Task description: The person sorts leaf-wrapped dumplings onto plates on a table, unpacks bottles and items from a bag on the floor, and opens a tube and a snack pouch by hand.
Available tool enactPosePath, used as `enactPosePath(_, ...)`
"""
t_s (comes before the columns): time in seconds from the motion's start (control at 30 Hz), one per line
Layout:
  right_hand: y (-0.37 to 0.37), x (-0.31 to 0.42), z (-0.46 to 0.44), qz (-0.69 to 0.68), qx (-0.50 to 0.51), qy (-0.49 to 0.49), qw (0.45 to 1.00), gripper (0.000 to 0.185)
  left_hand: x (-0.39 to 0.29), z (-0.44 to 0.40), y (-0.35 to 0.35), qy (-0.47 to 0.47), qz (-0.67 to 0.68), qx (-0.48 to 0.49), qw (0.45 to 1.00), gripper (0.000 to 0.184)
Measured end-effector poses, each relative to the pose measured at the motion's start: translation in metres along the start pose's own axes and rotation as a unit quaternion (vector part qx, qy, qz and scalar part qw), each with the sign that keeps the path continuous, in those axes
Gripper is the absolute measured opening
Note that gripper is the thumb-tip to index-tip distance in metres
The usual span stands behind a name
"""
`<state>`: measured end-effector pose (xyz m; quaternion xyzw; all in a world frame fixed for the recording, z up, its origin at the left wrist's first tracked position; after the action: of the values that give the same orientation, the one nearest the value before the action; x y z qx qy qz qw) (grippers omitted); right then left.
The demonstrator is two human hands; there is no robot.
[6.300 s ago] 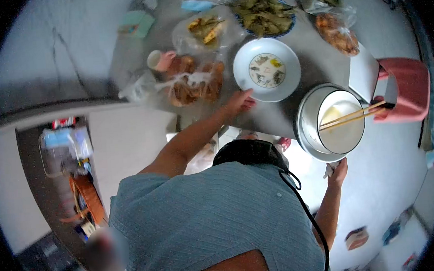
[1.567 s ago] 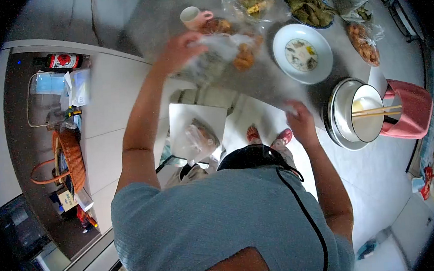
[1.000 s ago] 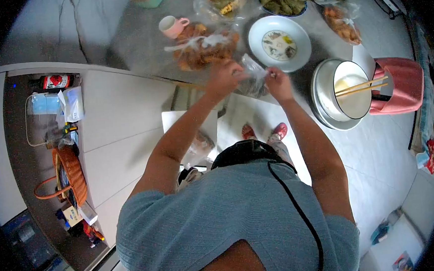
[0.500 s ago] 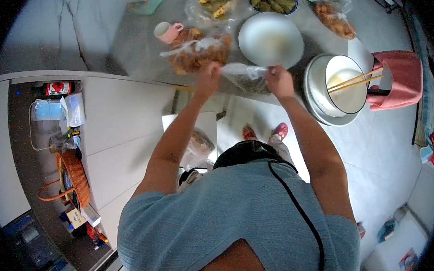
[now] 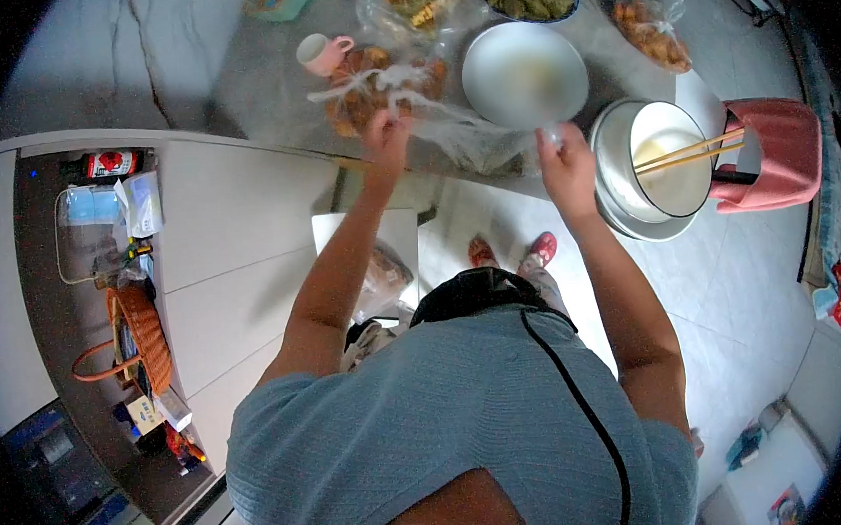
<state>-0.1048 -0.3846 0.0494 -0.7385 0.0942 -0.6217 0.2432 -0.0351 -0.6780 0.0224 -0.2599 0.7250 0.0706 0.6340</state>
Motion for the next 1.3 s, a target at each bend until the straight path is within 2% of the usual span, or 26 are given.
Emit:
enactPosePath(0.07,0.000,0.006,0.016,-0.121,0.042,-0.054,0.990,0.016,-0.013,0.010,-0.005,0.017,-0.014,-0.005,1.000,0.011)
enactPosePath(0.13,0.000,0.004,0.029,-0.140,0.057,-0.017,0.988,0.014,-0.033,0.018,-0.007,0.034,-0.028,-0.011,0.999,0.010)
enactPosePath(0.2,-0.004,0.004,0.039,-0.219,0.041,0.009,0.975,0.012,-0.064,0.023,-0.014,0.063,-0.008,-0.040,0.997,0.010)
enactPosePath(0.23,-0.008,0.014,0.039,-0.188,0.037,0.004,0.982,0.011,-0.071,0.026,-0.015,0.061,-0.008,-0.040,0.997,0.010)
enactPosePath(0.3,-0.011,0.011,0.045,-0.204,0.033,0.023,0.978,0.010,-0.067,0.030,0.004,-0.031,0.063,0.087,0.994,0.007)
enactPosePath(0.33,-0.013,0.007,0.046,-0.221,0.027,0.041,0.974,0.011,-0.068,0.032,0.006,-0.032,0.063,0.086,0.994,0.007)
enactPosePath(0.4,-0.014,0.001,0.047,-0.217,0.046,0.060,0.973,0.013,-0.061,0.038,0.020,-0.098,0.157,0.132,0.974,0.006)
enactPosePath(0.47,-0.014,0.010,0.044,-0.213,0.064,0.077,0.972,0.015,-0.054,0.033,0.019,-0.068,0.142,0.135,0.978,0.007)
enactPosePath(0.53,-0.014,0.027,0.041,-0.396,0.072,0.158,0.902,0.018,-0.057,0.032,0.019,-0.040,0.127,0.137,0.981,0.010)
enactPosePath(0.6,-0.019,0.031,0.037,-0.407,0.066,0.165,0.896,0.022,-0.089,0.026,0.019,0.027,0.216,0.120,0.969,0.009)
enactPosePath(0.67,-0.021,0.044,0.033,-0.493,0.110,0.130,0.853,0.022,-0.104,0.026,0.015,0.038,0.205,0.132,0.969,0.009)
enactPosePath(0.73,-0.023,0.042,0.036,-0.463,0.100,0.155,0.867,0.020,-0.108,0.030,0.008,0.048,0.193,0.145,0.969,0.010)
enactPosePath(0.8,-0.030,0.029,0.042,-0.367,0.051,0.198,0.907,0.019,-0.102,0.034,0.003,0.024,0.155,0.177,0.972,0.012)
enactPosePath(0.9,-0.028,0.034,0.052,-0.390,0.058,0.209,0.895,0.019,-0.115,0.051,-0.011,0.043,0.169,0.180,0.968,0.012)
enactPosePath(0.93,-0.029,0.036,0.056,-0.389,0.062,0.212,0.894,0.019,-0.118,0.059,-0.016,0.039,0.168,0.177,0.969,0.012)
enactPosePath(1.0,-0.019,0.043,0.063,-0.462,0.124,0.243,0.844,0.020,-0.123,0.070,-0.030,0.028,0.176,0.147,0.973,0.012)
enactPosePath(1.03,-0.013,0.040,0.068,-0.498,0.155,0.270,0.809,0.027,-0.122,0.077,-0.037,0.027,0.175,0.142,0.974,0.012)
enactPosePath(1.07,-0.013,0.041,0.071,-0.497,0.160,0.271,0.809,0.027,-0.116,0.085,-0.043,0.013,0.156,0.142,0.977,0.011)
enactPosePath(1.13,-0.006,0.057,0.081,-0.603,0.209,0.303,0.707,0.033,-0.108,0.098,-0.053,-0.005,0.136,0.132,0.982,0.010)
enactPosePath(1.27,0.004,0.080,0.084,-0.527,0.311,0.224,0.759,0.030,-0.091,0.123,-0.085,-0.072,0.152,0.030,0.985,0.007)
enactPosePath(1.3,0.011,0.077,0.088,-0.524,0.323,0.225,0.756,0.030,-0.087,0.131,-0.091,-0.093,0.159,0.004,0.983,0.008)
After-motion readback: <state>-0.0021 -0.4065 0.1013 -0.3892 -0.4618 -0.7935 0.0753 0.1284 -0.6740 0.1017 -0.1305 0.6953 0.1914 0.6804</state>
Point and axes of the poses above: each hand's wrist, its own z-axis away from the middle knuckle, its own y-axis out of the palm, x = y × z, the point moved 8 cm from there along -z, towards the middle knuckle, and after that the axes turned 2 degrees about x, right-handed, at the moved point
